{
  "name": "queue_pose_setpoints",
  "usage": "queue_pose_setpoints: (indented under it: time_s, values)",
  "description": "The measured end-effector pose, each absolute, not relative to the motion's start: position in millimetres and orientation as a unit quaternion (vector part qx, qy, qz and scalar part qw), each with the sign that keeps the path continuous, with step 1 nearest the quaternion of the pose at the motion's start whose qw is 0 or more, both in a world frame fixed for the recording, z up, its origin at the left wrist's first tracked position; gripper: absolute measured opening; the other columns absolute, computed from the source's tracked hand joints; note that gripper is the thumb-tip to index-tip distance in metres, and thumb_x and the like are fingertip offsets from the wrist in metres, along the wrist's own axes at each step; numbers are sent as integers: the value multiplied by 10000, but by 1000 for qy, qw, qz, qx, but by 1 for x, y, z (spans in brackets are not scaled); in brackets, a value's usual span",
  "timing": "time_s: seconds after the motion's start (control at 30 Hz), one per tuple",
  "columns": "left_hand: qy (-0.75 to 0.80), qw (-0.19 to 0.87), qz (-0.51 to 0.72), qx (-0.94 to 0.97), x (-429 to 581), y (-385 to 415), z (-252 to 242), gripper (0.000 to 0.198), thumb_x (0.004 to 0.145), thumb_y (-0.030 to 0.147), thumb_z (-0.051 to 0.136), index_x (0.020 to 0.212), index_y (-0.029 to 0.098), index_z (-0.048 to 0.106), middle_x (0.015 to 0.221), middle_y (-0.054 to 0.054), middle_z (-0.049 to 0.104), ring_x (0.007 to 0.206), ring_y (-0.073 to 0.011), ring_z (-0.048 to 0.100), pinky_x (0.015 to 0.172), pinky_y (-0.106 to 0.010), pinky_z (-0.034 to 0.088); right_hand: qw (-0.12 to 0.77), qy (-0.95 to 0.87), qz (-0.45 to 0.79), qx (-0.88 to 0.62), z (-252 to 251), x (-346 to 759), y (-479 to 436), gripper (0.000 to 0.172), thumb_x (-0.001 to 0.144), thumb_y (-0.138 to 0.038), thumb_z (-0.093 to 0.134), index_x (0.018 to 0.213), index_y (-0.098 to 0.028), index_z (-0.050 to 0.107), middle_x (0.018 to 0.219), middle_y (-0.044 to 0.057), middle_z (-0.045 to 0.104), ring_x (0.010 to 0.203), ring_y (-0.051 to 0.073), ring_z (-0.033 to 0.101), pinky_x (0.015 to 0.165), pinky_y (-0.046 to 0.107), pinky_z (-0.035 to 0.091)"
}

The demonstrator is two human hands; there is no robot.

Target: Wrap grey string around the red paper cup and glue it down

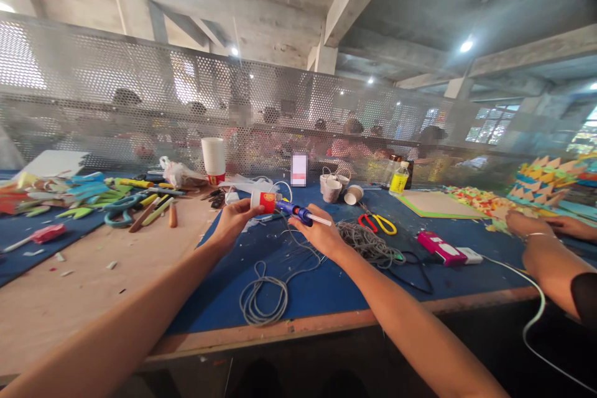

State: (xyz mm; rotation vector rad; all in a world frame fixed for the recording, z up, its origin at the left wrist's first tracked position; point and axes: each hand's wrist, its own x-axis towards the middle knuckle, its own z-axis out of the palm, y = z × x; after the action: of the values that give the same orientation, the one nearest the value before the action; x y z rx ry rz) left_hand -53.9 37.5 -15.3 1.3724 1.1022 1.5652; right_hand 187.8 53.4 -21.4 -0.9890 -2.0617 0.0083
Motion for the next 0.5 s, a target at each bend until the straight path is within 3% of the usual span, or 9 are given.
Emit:
queue_pose_setpoints:
  time_s: [0.5]
  values:
    - [421,379,600,564,-51,33,-13,412,651,449,860,953,173,811,895,-64,800,860,-267,685,872,-368,469,429,-813,-14,-394,-20,190,55,284,915,-436,685,779,-196,616,754,-6,582,643,138,509,632,256,374]
